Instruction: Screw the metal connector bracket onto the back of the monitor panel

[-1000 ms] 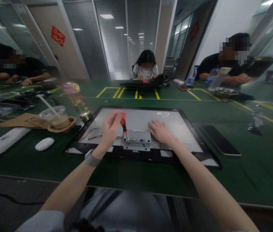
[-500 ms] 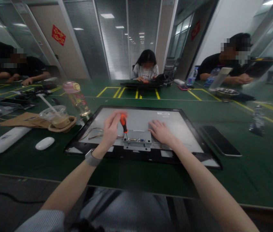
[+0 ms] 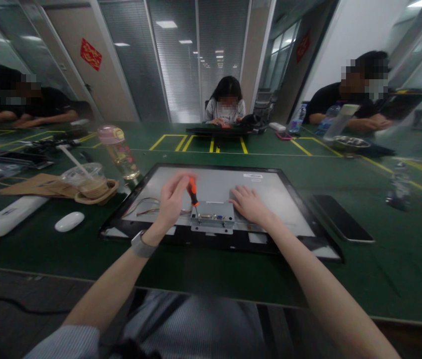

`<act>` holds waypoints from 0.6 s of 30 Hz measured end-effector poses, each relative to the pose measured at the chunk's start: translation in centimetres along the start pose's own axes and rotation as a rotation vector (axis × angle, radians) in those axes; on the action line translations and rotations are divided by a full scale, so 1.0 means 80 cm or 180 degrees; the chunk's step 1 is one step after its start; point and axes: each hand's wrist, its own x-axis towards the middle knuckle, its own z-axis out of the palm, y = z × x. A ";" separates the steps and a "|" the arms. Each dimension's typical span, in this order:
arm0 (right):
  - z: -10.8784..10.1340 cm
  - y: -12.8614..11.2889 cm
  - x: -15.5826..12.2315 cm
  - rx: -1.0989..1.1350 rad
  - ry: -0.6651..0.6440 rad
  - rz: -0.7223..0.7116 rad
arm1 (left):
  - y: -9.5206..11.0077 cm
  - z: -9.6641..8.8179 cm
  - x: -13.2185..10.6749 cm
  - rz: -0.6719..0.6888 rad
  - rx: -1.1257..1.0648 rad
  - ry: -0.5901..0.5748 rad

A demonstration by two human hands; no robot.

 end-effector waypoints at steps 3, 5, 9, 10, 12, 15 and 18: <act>0.002 0.001 0.000 -0.0013 0.0064 -0.0021 | -0.001 0.003 -0.002 0.0168 0.0121 0.0154; 0.001 0.001 0.000 -0.0012 0.0076 -0.0050 | 0.000 0.004 -0.003 0.0217 0.0197 0.0222; -0.002 0.000 0.000 -0.0027 0.0031 -0.0044 | 0.000 0.003 -0.006 0.0079 0.0150 0.0120; -0.003 0.000 -0.001 -0.0033 0.0009 -0.0031 | 0.000 0.003 -0.006 0.0036 0.0105 0.0117; -0.006 -0.002 -0.001 -0.0045 -0.0047 -0.0010 | -0.001 0.003 -0.005 -0.0028 0.0030 0.0140; -0.009 -0.003 -0.002 -0.0050 -0.0097 -0.0003 | -0.002 0.002 -0.005 -0.0008 -0.0059 0.0074; -0.010 -0.004 -0.002 -0.0043 -0.0098 -0.0010 | -0.002 0.001 -0.006 0.0052 -0.0118 -0.0033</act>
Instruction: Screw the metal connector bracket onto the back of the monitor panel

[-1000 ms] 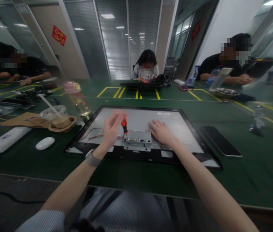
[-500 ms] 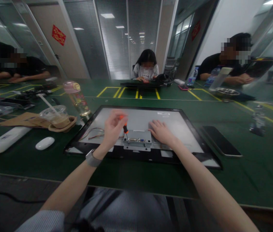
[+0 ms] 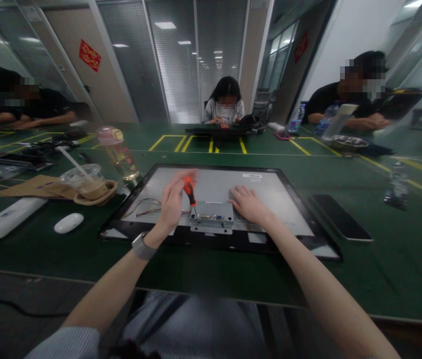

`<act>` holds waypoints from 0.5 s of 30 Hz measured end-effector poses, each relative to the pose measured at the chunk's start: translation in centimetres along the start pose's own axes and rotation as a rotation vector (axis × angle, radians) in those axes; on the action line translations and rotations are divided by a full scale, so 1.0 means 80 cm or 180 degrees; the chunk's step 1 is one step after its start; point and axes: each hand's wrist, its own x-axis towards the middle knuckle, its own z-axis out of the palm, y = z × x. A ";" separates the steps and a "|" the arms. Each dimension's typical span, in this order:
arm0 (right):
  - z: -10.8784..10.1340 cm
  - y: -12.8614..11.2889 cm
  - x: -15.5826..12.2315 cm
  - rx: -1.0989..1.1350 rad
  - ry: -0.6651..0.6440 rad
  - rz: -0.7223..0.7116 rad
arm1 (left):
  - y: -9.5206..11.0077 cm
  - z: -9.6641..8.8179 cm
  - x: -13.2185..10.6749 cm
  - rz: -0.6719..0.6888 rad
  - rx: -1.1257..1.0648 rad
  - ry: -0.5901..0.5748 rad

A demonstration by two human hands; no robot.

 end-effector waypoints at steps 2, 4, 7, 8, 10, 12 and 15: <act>0.000 0.000 0.000 0.0007 0.0001 0.0008 | 0.001 -0.001 -0.001 -0.0018 0.0014 -0.0090; 0.000 0.000 0.000 0.0022 -0.0005 0.0021 | 0.002 -0.001 -0.001 -0.0026 0.0029 -0.0166; 0.002 0.001 0.001 0.0035 0.0001 0.0015 | 0.002 -0.001 0.000 0.0030 0.0069 -0.0177; 0.003 0.001 0.001 0.0025 0.0018 0.0007 | 0.002 0.000 0.001 0.0054 0.0106 -0.0170; 0.005 0.002 0.001 -0.0022 0.0053 -0.0017 | 0.002 0.001 0.002 0.0115 0.0202 -0.0154; 0.006 0.002 0.002 -0.0072 0.0079 -0.0040 | 0.001 0.002 0.002 0.0168 0.0303 -0.0097; 0.006 0.002 0.002 -0.0076 0.0107 -0.0046 | 0.002 0.001 0.002 0.0205 0.0386 0.0052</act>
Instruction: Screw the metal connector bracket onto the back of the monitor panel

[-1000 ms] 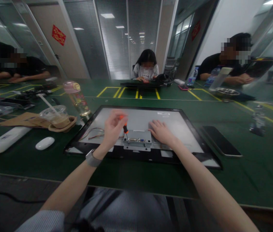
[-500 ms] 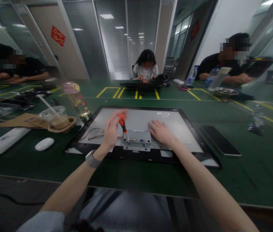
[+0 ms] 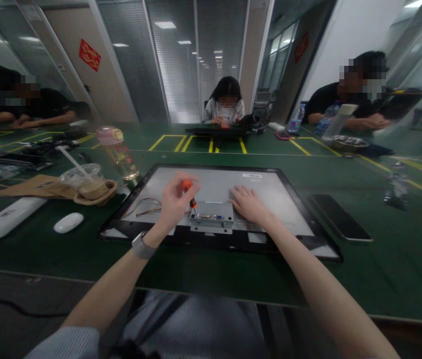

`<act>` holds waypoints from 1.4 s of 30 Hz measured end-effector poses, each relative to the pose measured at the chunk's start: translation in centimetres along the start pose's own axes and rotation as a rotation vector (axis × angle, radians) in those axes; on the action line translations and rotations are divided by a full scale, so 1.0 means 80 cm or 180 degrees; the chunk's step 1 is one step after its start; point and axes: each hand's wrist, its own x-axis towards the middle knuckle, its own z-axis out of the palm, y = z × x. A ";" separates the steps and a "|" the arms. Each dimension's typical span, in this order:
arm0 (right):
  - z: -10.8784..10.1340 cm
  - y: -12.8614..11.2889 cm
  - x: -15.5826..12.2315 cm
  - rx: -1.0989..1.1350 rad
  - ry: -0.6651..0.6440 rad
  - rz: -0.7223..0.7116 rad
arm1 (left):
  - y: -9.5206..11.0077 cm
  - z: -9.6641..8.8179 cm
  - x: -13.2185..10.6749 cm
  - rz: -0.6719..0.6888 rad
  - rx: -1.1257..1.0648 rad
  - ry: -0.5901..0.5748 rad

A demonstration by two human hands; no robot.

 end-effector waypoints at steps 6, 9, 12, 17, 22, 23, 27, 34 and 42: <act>0.000 0.001 -0.001 0.0047 -0.0012 0.0007 | -0.003 -0.002 0.000 -0.0195 -0.0457 -0.0077; 0.000 0.001 -0.001 0.0073 -0.0012 0.0010 | 0.000 -0.002 -0.001 -0.0294 -0.0468 -0.0152; 0.000 0.001 -0.001 0.0066 -0.0003 -0.0009 | 0.005 -0.002 -0.001 -0.0248 -0.0334 -0.0187; -0.001 -0.002 0.000 0.0024 -0.0030 0.0020 | 0.006 -0.003 0.000 -0.0096 -0.0177 -0.0189; -0.001 -0.001 0.000 0.0040 -0.0046 0.0007 | 0.002 -0.003 0.001 -0.0201 -0.0422 -0.0315; -0.001 0.000 0.000 0.0048 -0.0040 0.0004 | 0.002 -0.002 0.001 -0.0232 -0.0476 -0.0321; 0.003 0.003 0.001 0.0030 -0.0012 -0.0030 | 0.003 -0.001 0.001 -0.0265 -0.0474 -0.0303; 0.003 0.002 0.002 0.0050 0.0014 0.0008 | 0.003 -0.002 0.001 -0.0044 -0.0266 -0.0128; 0.001 0.001 0.000 0.0074 -0.0003 0.0007 | 0.003 -0.001 -0.002 -0.0191 -0.0453 -0.0370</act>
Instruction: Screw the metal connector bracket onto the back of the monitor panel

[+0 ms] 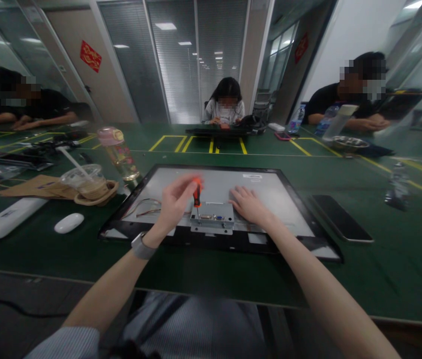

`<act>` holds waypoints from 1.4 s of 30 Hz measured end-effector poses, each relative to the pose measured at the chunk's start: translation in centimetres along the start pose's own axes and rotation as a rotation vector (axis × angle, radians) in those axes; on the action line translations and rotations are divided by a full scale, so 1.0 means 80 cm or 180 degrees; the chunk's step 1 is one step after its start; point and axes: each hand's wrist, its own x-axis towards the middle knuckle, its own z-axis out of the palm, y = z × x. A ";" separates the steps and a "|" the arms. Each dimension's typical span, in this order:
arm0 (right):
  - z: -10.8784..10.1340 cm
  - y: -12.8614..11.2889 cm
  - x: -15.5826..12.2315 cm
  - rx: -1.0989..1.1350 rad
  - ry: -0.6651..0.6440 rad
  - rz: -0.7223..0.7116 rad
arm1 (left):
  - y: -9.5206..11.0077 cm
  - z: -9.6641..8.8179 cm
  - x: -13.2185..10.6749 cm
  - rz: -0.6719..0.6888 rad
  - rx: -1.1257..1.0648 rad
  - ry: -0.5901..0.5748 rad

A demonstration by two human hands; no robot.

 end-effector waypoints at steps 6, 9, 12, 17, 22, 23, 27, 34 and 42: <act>0.003 0.003 0.001 0.0014 0.0065 -0.0019 | -0.004 -0.001 0.000 0.0165 0.0342 0.0192; 0.004 0.005 0.001 0.0038 0.0063 -0.0019 | -0.002 -0.001 -0.001 0.0074 0.0183 0.0132; 0.006 0.006 0.001 0.0062 0.0062 -0.0028 | 0.000 0.000 -0.001 -0.0026 0.0018 0.0092; 0.007 0.005 0.002 0.0055 0.0098 -0.0039 | -0.003 0.000 0.001 0.0258 0.0423 0.0365; 0.006 0.005 0.001 0.0001 0.0063 -0.0020 | 0.000 -0.001 0.001 0.0229 0.0316 0.0274; 0.006 0.005 0.001 0.0011 0.0056 -0.0008 | 0.001 -0.002 0.001 0.0144 0.0192 0.0204; 0.005 0.004 0.001 0.0058 0.0047 0.0009 | 0.003 -0.001 0.000 -0.0072 -0.0123 0.0027; 0.008 0.005 0.002 0.0056 0.0113 -0.0022 | 0.000 -0.001 0.001 0.0261 0.0334 0.0160; 0.001 0.003 0.000 0.0043 -0.0018 0.0025 | -0.003 -0.003 0.000 -0.0087 -0.0113 0.0245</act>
